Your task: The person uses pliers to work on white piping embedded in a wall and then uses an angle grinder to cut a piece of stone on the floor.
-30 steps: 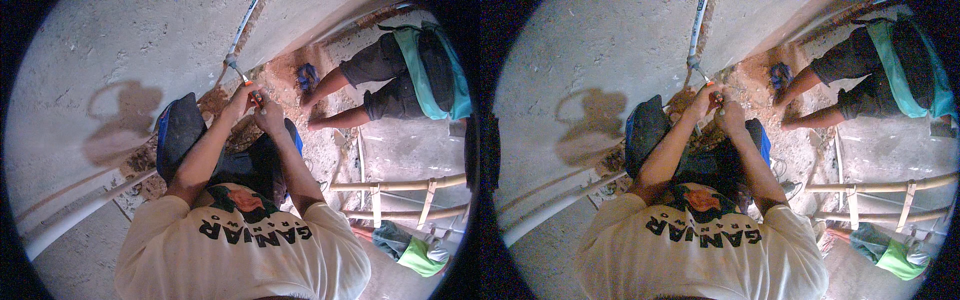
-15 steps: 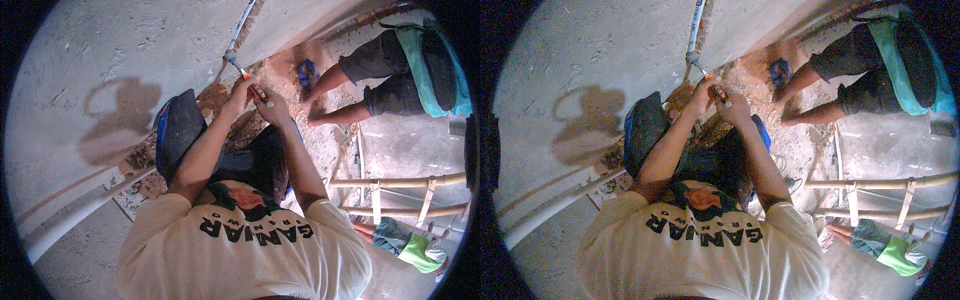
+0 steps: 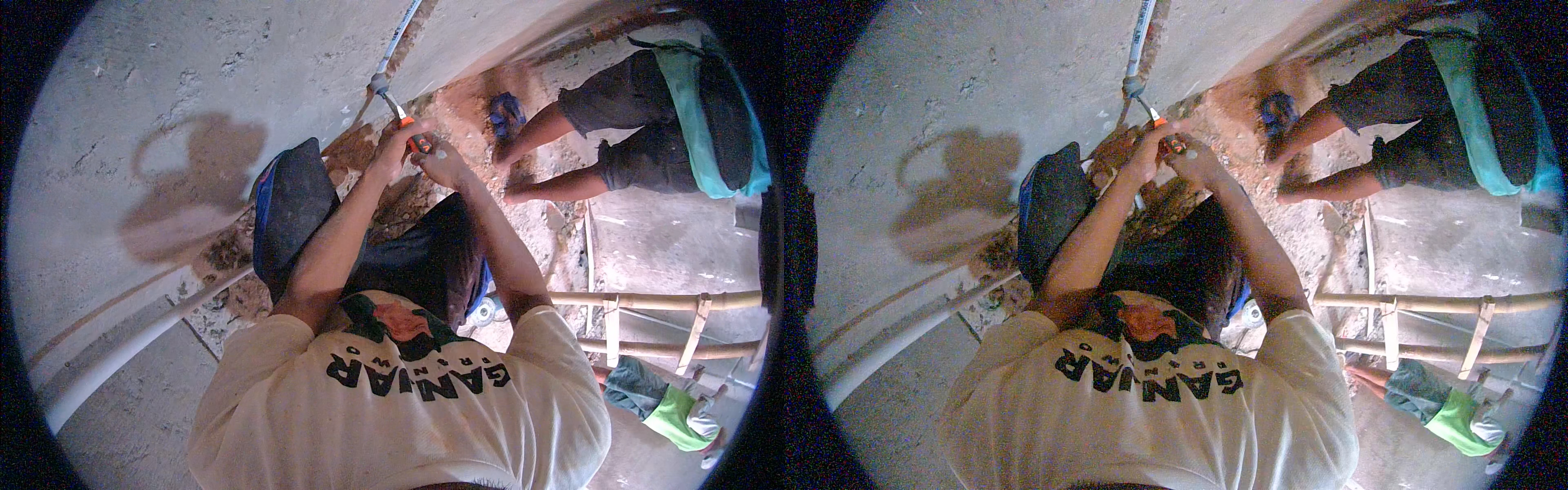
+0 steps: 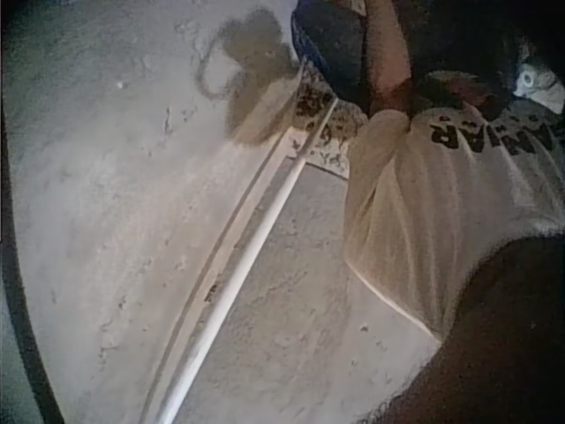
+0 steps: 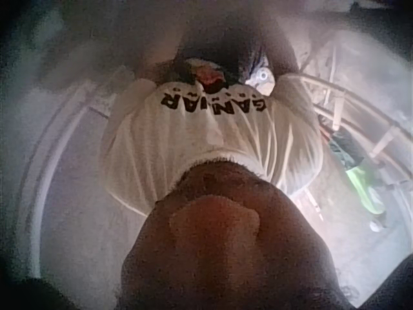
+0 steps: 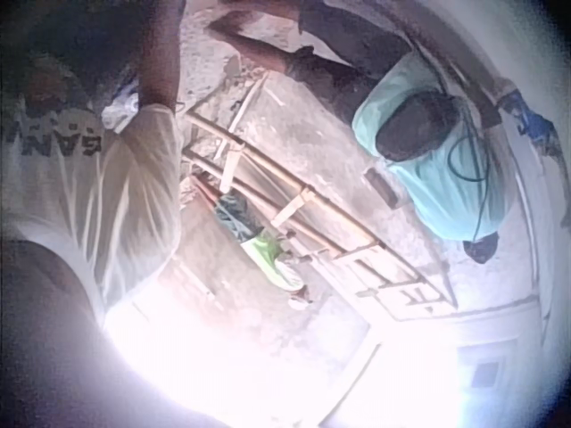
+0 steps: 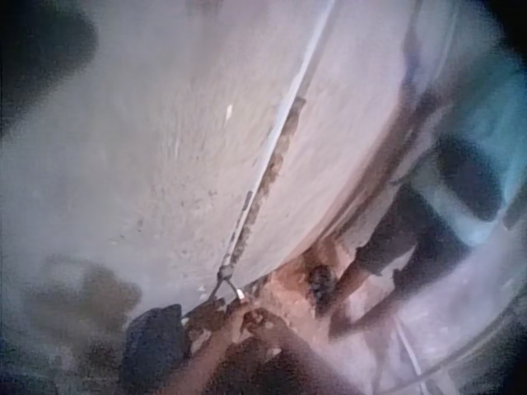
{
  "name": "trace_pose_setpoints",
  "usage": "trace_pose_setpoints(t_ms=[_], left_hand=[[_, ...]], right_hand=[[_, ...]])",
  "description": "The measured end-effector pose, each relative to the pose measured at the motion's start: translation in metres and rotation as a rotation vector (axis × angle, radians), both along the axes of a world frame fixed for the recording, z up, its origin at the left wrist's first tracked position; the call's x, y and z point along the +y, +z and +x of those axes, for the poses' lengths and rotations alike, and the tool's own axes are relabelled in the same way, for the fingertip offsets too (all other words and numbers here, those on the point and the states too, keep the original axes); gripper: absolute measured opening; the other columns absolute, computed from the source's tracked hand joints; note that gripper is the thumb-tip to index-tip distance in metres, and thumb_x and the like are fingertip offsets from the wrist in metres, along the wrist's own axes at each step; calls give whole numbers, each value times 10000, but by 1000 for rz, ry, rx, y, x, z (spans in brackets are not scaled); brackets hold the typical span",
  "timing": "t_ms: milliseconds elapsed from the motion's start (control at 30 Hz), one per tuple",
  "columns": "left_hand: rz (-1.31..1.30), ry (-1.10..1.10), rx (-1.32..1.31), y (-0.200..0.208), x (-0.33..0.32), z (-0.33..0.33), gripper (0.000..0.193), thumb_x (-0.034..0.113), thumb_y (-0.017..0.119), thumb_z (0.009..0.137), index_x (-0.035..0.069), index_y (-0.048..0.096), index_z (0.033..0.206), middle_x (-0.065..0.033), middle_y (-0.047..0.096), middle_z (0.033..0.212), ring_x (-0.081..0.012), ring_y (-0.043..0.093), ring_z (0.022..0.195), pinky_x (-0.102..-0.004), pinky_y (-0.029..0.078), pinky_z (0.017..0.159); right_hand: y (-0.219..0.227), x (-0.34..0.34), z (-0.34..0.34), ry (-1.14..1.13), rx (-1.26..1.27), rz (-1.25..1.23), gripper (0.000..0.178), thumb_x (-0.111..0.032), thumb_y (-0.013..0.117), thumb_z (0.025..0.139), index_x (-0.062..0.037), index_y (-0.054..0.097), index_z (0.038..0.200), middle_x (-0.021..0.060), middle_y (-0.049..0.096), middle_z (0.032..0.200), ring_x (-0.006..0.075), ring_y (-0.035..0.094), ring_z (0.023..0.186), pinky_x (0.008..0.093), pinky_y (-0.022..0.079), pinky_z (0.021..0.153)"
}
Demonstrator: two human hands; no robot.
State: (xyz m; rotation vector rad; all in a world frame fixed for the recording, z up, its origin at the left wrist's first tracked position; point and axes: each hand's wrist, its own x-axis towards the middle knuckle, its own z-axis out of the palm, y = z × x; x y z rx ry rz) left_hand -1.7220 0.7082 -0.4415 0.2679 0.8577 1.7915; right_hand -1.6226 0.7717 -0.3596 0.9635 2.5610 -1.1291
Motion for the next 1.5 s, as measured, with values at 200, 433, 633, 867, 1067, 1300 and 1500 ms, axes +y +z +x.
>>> trace_pose_setpoints(t_ms=[200, 433, 633, 867, 1067, 1300, 1500], left_hand=[[52, 33, -97, -5, -1, -1, 318, 255, 704, 782, 35, 626, 997, -53, 670, 914, -129, 615, 764, -272, 499, 693], [-56, 55, -47, 27, -18, 4, 279, 268, 731, 778, 69, 574, 893, -48, 646, 823, -139, 608, 684, -283, 506, 612], [-288, 241, 166, 9, -9, 5, 373, 347, 783, 728, 64, 597, 885, -35, 624, 781, -127, 584, 645, -287, 472, 557], [-58, -32, -76, 26, -21, -15, 371, 370, 738, 763, 53, 639, 927, -71, 656, 899, -166, 615, 800, -319, 487, 731], [-3, -53, -120, 19, -14, -19, 377, 353, 695, 799, 34, 637, 991, -78, 663, 946, -187, 619, 887, -336, 497, 789], [134, 41, -127, 6, -6, -15, 342, 325, 679, 798, 42, 640, 986, -73, 662, 970, -184, 622, 907, -336, 493, 823], [91, 36, -105, 9, -3, -14, 349, 324, 668, 788, 49, 629, 999, -75, 658, 1000, -186, 621, 944, -353, 492, 858]], right_hand=[[20, -4, -9, 142, -40, 37, 475, -211, 586, 805, -68, 523, 1254, 142, 644, 1003, 222, 618, 890, 343, 484, 812], [-37, 40, 1, 114, -188, -230, 354, -165, 593, 790, -6, 578, 1107, 149, 639, 943, 213, 624, 793, 389, 512, 721], [-38, 34, 5, -126, 32, -1350, 455, -157, 532, 774, 4, 487, 1197, 206, 625, 1052, 305, 649, 872, 470, 531, 798], [-38, 39, 8, -42, 123, -1636, 518, -176, 509, 806, -16, 408, 1288, 228, 606, 1113, 327, 643, 927, 513, 517, 833], [-21, 28, 19, -76, 244, -493, 384, -253, 587, 883, -24, 531, 1185, 128, 643, 1059, 246, 653, 871, 346, 546, 711], [11, -17, 26, -74, 372, 284, 439, -228, 596, 885, -46, 466, 1262, 242, 603, 1107, 357, 624, 970, 425, 495, 805], [8, -19, 25, -11, 469, 466, 427, -196, 568, 893, -66, 456, 1284, 200, 598, 1136, 359, 603, 1004, 445, 476, 843]])
